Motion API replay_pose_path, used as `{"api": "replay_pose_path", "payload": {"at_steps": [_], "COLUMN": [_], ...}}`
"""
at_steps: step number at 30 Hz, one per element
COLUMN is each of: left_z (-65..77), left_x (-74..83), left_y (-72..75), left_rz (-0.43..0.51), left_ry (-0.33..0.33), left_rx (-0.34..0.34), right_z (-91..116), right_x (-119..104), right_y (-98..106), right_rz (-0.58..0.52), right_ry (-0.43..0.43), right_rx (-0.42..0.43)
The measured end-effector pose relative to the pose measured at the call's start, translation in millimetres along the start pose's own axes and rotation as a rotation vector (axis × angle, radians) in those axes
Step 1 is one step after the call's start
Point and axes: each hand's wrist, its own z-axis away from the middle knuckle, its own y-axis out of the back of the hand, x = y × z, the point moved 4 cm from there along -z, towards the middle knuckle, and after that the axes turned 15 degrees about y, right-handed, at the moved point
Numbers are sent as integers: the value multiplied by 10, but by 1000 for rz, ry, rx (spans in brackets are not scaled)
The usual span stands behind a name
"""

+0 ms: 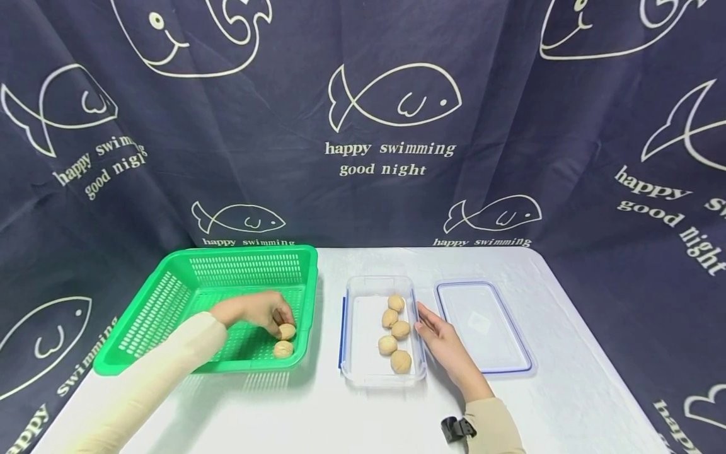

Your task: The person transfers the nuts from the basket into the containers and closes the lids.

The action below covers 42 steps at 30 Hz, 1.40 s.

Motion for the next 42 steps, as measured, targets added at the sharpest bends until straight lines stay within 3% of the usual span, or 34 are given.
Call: {"api": "replay_pose_path", "payload": {"at_steps": [6, 18, 23, 32, 42], "left_z": [39, 206, 299, 429, 523], "left_x": [40, 182, 281, 568, 987], "left_y": [65, 283, 371, 416, 371], "left_rz": [58, 136, 185, 271, 454], "left_ry": [-40, -132, -125, -97, -69], "left_rx": [36, 176, 236, 348, 498], "right_z": [3, 0, 2, 3, 30], "right_x": [-3, -17, -18, 4, -24], "right_y": [-1, 1, 1, -6, 2], "right_rz": [-6, -5, -6, 8, 11], "right_ry": [-2, -2, 0, -19, -2], "right_rx": [0, -2, 0, 6, 11]}}
